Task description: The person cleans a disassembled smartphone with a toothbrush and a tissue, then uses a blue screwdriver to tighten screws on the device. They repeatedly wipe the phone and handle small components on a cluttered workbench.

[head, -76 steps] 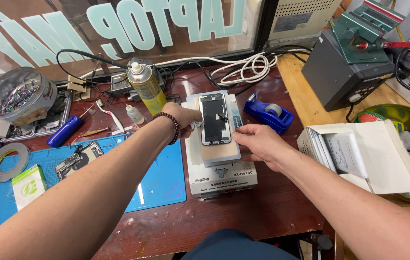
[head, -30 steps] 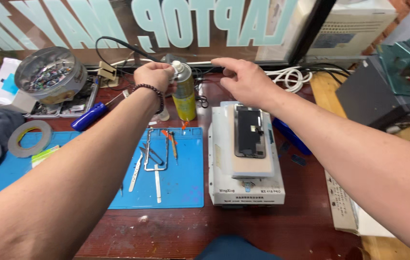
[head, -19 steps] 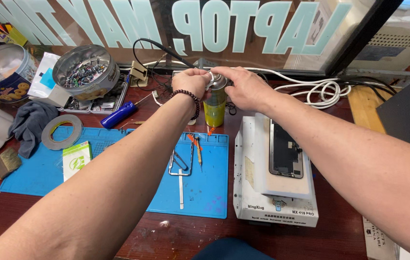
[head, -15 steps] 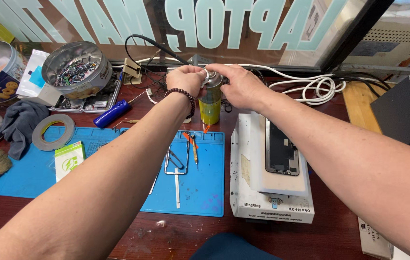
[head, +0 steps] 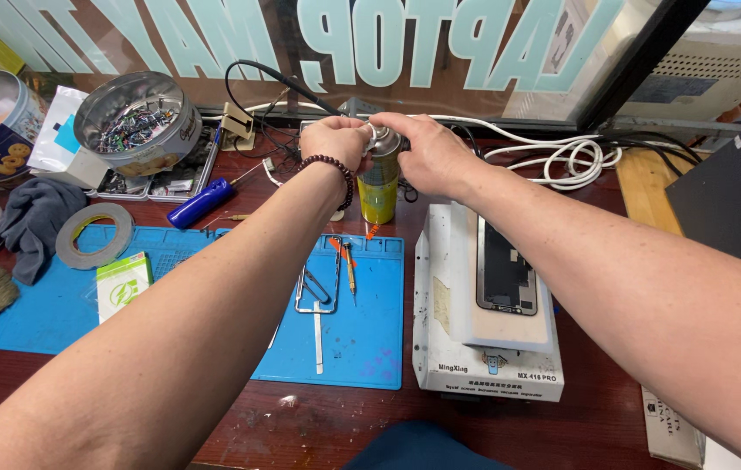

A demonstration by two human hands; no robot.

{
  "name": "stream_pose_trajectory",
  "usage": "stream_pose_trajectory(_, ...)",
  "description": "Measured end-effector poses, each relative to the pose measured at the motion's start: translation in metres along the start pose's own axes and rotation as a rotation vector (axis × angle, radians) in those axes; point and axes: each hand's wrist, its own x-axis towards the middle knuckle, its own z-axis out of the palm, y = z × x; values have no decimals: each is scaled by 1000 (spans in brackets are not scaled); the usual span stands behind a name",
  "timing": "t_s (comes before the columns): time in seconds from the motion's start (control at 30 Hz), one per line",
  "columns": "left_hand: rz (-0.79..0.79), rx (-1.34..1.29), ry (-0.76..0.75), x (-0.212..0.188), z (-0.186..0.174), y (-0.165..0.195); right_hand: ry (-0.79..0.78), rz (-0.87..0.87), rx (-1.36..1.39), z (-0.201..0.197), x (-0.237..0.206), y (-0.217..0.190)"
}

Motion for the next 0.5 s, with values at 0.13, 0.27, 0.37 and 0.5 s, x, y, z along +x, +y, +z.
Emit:
stream_pose_trajectory(0.13, -12, 12, 7, 0, 1, 2, -7, -29, 2, -2, 1, 0)
stream_pose_trajectory(0.27, -21, -7, 0, -1, 1, 2, -5, -16, 7, -5, 0, -9)
stream_pose_trajectory(0.37, -17, -18, -7, -3, 2, 3, -37, 31, 0, -10, -4, -18)
stream_pose_trajectory(0.5, 4, -29, 1, -10, -6, 4, -71, 185, 58, -22, -4, -24)
